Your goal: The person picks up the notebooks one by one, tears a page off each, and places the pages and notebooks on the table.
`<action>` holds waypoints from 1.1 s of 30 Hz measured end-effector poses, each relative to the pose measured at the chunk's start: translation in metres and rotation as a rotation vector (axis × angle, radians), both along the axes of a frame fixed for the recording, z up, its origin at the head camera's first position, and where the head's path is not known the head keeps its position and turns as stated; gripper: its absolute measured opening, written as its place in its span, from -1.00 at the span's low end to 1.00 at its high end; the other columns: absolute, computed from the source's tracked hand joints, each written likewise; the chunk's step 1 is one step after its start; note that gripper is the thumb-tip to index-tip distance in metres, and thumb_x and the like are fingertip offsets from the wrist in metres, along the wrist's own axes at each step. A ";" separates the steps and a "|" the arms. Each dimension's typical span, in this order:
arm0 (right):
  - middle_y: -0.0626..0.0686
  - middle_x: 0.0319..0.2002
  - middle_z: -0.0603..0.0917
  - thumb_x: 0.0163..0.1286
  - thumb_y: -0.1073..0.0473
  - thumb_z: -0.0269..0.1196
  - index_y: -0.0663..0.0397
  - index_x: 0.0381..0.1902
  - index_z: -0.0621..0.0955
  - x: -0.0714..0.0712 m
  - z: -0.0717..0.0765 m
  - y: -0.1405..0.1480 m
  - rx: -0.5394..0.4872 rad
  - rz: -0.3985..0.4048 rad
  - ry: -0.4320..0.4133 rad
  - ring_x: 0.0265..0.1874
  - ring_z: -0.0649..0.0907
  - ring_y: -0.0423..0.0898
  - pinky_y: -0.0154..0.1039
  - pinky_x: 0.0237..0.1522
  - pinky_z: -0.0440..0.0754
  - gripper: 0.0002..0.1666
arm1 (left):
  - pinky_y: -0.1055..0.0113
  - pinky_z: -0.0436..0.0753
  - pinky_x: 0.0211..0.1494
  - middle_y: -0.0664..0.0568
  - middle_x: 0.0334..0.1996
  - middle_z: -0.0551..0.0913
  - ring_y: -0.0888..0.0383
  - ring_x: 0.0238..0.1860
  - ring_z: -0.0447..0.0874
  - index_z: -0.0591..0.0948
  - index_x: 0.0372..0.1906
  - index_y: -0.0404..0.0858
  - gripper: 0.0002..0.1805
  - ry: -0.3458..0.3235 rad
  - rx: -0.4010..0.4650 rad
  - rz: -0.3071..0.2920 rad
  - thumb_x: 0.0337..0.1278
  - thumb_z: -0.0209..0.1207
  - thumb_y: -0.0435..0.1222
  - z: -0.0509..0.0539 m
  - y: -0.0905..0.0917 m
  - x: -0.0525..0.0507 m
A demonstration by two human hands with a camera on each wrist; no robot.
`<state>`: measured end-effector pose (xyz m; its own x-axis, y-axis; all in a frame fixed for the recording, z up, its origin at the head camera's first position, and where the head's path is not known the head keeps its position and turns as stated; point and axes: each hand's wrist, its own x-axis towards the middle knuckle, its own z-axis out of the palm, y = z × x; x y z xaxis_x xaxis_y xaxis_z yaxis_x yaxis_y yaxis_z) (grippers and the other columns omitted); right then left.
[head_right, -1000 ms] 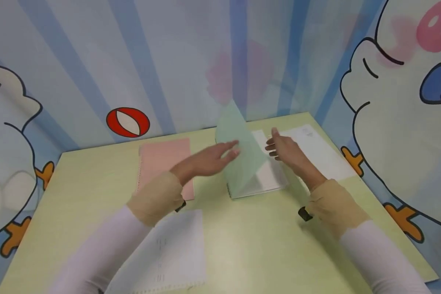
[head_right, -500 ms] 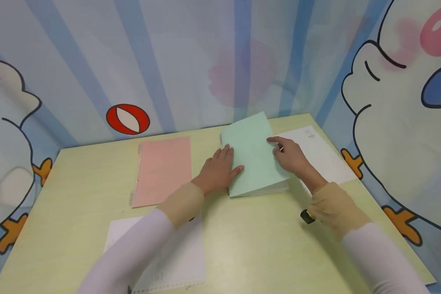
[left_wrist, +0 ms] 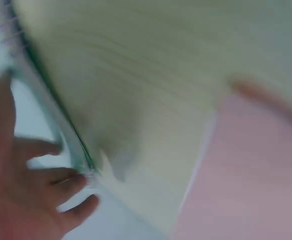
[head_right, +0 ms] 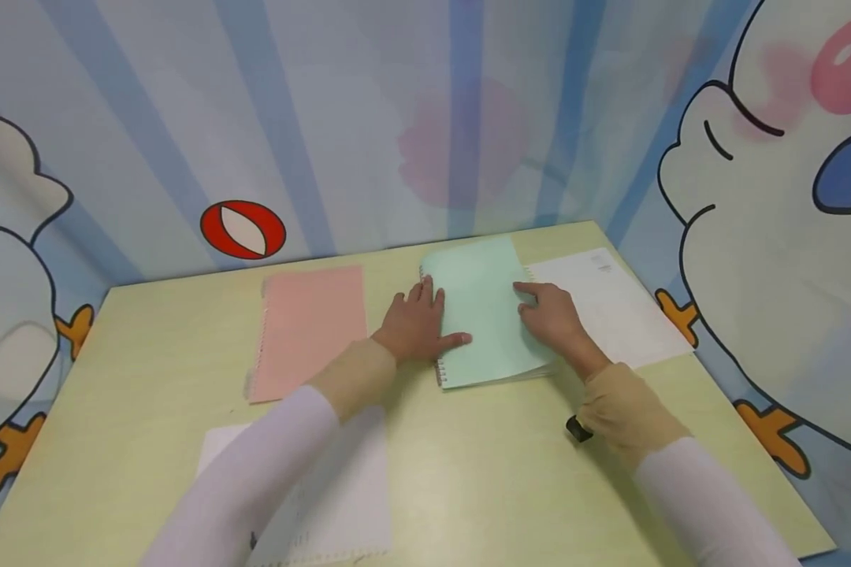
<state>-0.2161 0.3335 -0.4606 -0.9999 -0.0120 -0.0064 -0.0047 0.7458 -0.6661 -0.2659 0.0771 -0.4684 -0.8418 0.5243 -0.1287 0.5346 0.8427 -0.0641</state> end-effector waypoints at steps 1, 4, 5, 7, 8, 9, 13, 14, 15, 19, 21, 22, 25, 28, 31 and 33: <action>0.48 0.18 0.62 0.62 0.26 0.12 0.16 0.53 0.47 0.000 0.000 0.001 -0.010 0.023 0.003 0.00 0.56 0.32 0.12 -0.02 0.46 -0.43 | -0.09 0.42 0.47 -0.29 0.64 0.15 -0.18 0.60 0.21 0.17 0.67 -0.33 0.08 0.020 0.008 0.011 0.48 -0.25 0.46 0.000 -0.001 -0.004; 0.27 -0.37 0.51 0.65 0.25 0.15 0.10 0.56 0.45 -0.002 0.001 0.005 -0.051 0.119 0.006 -0.30 0.40 0.15 0.02 -0.15 0.37 -0.42 | -0.11 0.37 0.52 -0.21 0.67 0.10 -0.17 0.64 0.13 0.11 0.69 -0.32 -0.04 0.027 0.072 0.064 0.60 -0.27 0.34 0.000 -0.011 -0.018; 0.21 -0.36 0.50 0.65 0.24 0.16 0.09 0.57 0.45 -0.002 0.001 0.006 -0.055 0.151 0.007 -0.27 0.42 0.09 -0.01 -0.13 0.37 -0.42 | -0.13 0.33 0.55 -0.17 0.69 0.04 -0.17 0.66 0.07 0.06 0.71 -0.29 -0.06 0.016 0.093 0.082 0.62 -0.27 0.32 -0.001 -0.015 -0.021; 0.21 -0.35 0.51 0.66 0.24 0.16 0.09 0.57 0.44 -0.002 0.002 0.008 -0.058 0.209 -0.004 -0.29 0.35 0.02 -0.03 -0.16 0.32 -0.42 | -0.21 0.16 0.62 -0.12 0.74 -0.19 -0.19 0.71 -0.14 -0.07 0.74 -0.24 -0.05 -0.032 0.097 0.076 0.62 -0.32 0.32 -0.007 -0.022 -0.026; 0.26 -0.31 0.52 0.66 0.24 0.15 0.10 0.56 0.45 -0.002 0.002 0.009 -0.047 0.232 -0.008 -0.31 0.36 0.01 -0.04 -0.15 0.33 -0.43 | -0.24 0.10 0.63 -0.11 0.75 -0.27 -0.21 0.71 -0.22 -0.11 0.75 -0.22 -0.06 -0.059 0.091 0.056 0.62 -0.33 0.32 -0.009 -0.025 -0.026; 0.32 -0.25 0.55 0.66 0.25 0.13 0.11 0.55 0.47 -0.002 0.003 0.009 -0.032 0.246 -0.010 -0.31 0.37 0.01 -0.04 -0.16 0.33 -0.45 | -0.25 0.03 0.64 -0.09 0.74 -0.31 -0.21 0.72 -0.29 -0.13 0.75 -0.20 -0.06 -0.081 0.082 0.033 0.62 -0.37 0.32 -0.012 -0.026 -0.026; 0.43 -0.18 0.59 0.63 0.32 0.11 0.23 0.44 0.56 -0.003 0.005 0.008 0.093 0.271 0.029 -0.37 0.41 0.10 0.00 -0.21 0.37 -0.52 | -0.26 -0.14 0.66 -0.05 0.74 -0.35 -0.18 0.71 -0.43 -0.15 0.74 -0.20 -0.03 -0.121 0.070 0.003 0.59 -0.43 0.36 -0.021 -0.022 -0.023; 0.45 -0.11 0.61 0.63 0.31 0.12 0.26 0.42 0.57 -0.004 0.005 0.006 0.159 0.277 0.052 -0.33 0.46 0.15 0.04 -0.19 0.41 -0.52 | -0.25 -0.16 0.66 -0.04 0.74 -0.35 -0.17 0.71 -0.45 -0.17 0.75 -0.20 -0.01 -0.122 0.070 0.012 0.56 -0.45 0.39 -0.022 -0.021 -0.023; 0.46 0.01 0.60 0.64 0.25 0.14 0.27 0.43 0.56 -0.003 0.004 0.003 0.226 0.272 0.062 -0.22 0.51 0.21 0.08 -0.17 0.47 -0.51 | -0.25 -0.18 0.66 -0.03 0.74 -0.35 -0.17 0.71 -0.45 -0.17 0.75 -0.19 0.02 -0.119 0.072 0.025 0.53 -0.45 0.43 -0.022 -0.019 -0.022; 0.63 0.34 0.35 0.63 -0.19 0.18 0.19 0.63 0.31 0.003 -0.005 -0.009 0.446 0.279 -0.008 0.26 0.45 0.54 0.38 0.06 0.57 -0.16 | -0.24 -0.15 0.67 -0.02 0.74 -0.33 -0.17 0.72 -0.41 -0.15 0.75 -0.15 0.11 -0.105 0.067 0.057 0.42 -0.41 0.52 -0.021 -0.016 -0.019; 0.64 0.52 0.12 0.57 -0.40 0.14 0.11 0.70 0.18 0.007 -0.010 -0.015 0.501 0.283 -0.080 0.46 0.25 0.61 0.51 0.18 0.49 0.03 | -0.25 -0.11 0.66 -0.01 0.75 -0.31 -0.19 0.72 -0.38 -0.13 0.75 -0.14 0.11 -0.105 0.064 0.064 0.42 -0.38 0.52 -0.019 -0.017 -0.018; 0.64 0.55 0.05 0.55 -0.45 0.11 0.10 0.71 0.14 0.007 -0.013 -0.017 0.516 0.290 -0.101 0.50 0.19 0.62 0.53 0.23 0.43 0.08 | -0.26 -0.10 0.66 -0.01 0.75 -0.30 -0.19 0.72 -0.36 -0.12 0.75 -0.14 0.11 -0.108 0.062 0.069 0.42 -0.37 0.52 -0.018 -0.017 -0.019; 0.61 0.59 0.00 0.55 -0.51 0.04 0.10 0.72 0.11 0.010 -0.020 -0.020 0.571 0.300 -0.110 0.54 0.14 0.57 0.55 0.29 0.37 0.11 | -0.26 -0.08 0.66 0.01 0.75 -0.31 -0.20 0.72 -0.35 -0.13 0.75 -0.13 0.11 -0.118 0.050 0.080 0.41 -0.35 0.52 -0.018 -0.017 -0.022; 0.59 0.59 0.02 0.56 -0.52 0.01 0.09 0.72 0.11 0.008 -0.020 -0.022 0.590 0.301 -0.107 0.55 0.15 0.55 0.55 0.32 0.31 0.11 | -0.25 -0.10 0.66 0.01 0.74 -0.34 -0.19 0.72 -0.38 -0.17 0.75 -0.13 0.14 -0.127 0.044 0.092 0.39 -0.36 0.54 -0.021 -0.017 -0.027; 0.57 0.61 -0.01 0.55 -0.53 0.02 0.10 0.72 0.12 0.005 -0.010 -0.025 0.562 0.276 -0.124 0.56 0.10 0.57 0.57 0.37 0.21 0.12 | -0.24 -0.06 0.66 -0.01 0.75 -0.27 -0.18 0.72 -0.32 -0.15 0.75 -0.15 0.13 -0.116 0.093 0.105 0.40 -0.36 0.53 -0.020 -0.022 -0.031; 0.52 0.63 -0.04 0.54 -0.50 0.08 0.08 0.72 0.12 0.003 0.000 -0.026 0.525 0.248 -0.087 0.59 0.03 0.55 0.56 0.43 0.10 0.11 | -0.24 -0.01 0.65 -0.04 0.75 -0.15 -0.18 0.72 -0.22 -0.09 0.75 -0.15 0.11 -0.099 0.147 0.120 0.42 -0.33 0.51 -0.011 -0.031 -0.031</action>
